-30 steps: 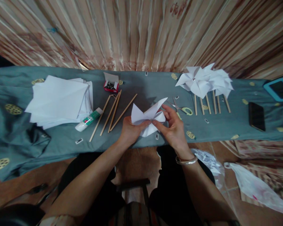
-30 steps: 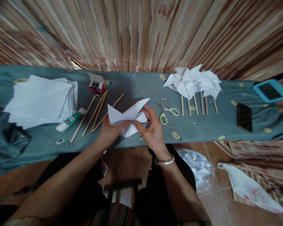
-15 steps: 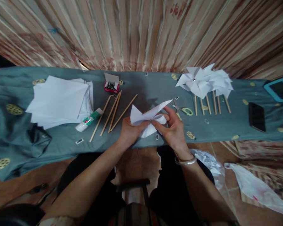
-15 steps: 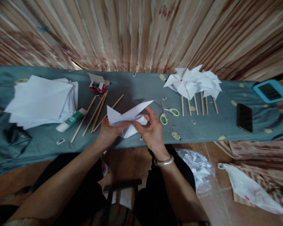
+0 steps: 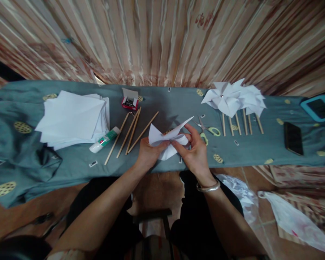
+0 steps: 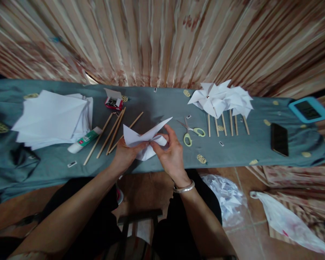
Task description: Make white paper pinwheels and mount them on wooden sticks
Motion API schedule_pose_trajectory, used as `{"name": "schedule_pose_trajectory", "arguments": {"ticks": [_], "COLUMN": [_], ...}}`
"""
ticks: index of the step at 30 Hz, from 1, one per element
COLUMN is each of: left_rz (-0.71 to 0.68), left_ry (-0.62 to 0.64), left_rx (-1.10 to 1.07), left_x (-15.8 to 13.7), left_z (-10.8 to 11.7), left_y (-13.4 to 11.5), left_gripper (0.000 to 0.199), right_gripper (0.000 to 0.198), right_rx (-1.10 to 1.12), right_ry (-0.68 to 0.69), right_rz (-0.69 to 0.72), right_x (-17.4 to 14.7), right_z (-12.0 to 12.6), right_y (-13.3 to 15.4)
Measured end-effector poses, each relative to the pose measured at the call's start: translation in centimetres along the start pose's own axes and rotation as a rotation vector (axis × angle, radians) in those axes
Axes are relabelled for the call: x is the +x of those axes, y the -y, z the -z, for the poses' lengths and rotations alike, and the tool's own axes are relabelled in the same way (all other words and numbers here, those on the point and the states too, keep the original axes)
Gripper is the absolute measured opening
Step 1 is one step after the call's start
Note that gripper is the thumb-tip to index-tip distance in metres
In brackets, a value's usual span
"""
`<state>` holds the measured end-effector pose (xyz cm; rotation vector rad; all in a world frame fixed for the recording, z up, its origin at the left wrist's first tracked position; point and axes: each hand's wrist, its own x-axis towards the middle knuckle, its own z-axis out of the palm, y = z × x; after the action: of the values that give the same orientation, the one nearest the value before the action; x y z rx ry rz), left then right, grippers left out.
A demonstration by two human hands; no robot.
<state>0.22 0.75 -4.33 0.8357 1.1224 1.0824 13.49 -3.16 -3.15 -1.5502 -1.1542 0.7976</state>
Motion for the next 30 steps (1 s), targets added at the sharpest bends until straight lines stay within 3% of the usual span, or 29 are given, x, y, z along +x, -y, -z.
{"name": "schedule_pose_trajectory", "arguments": {"ticks": [15, 30], "left_rz": [0.026, 0.039], "left_ry": [-0.031, -0.017], "left_rx": [-0.021, -0.061], "left_x": [0.32, 0.23], "left_z": [0.18, 0.60], "left_y": [-0.03, 0.27], "left_gripper": [0.021, 0.027], "right_gripper": [0.060, 0.063], "right_rx": [-0.063, -0.060], "right_ry": [-0.040, -0.029], "right_rz": [0.039, -0.012], "right_x": [0.03, 0.03], "right_z": [-0.81, -0.98], "right_y": [0.17, 0.20]}}
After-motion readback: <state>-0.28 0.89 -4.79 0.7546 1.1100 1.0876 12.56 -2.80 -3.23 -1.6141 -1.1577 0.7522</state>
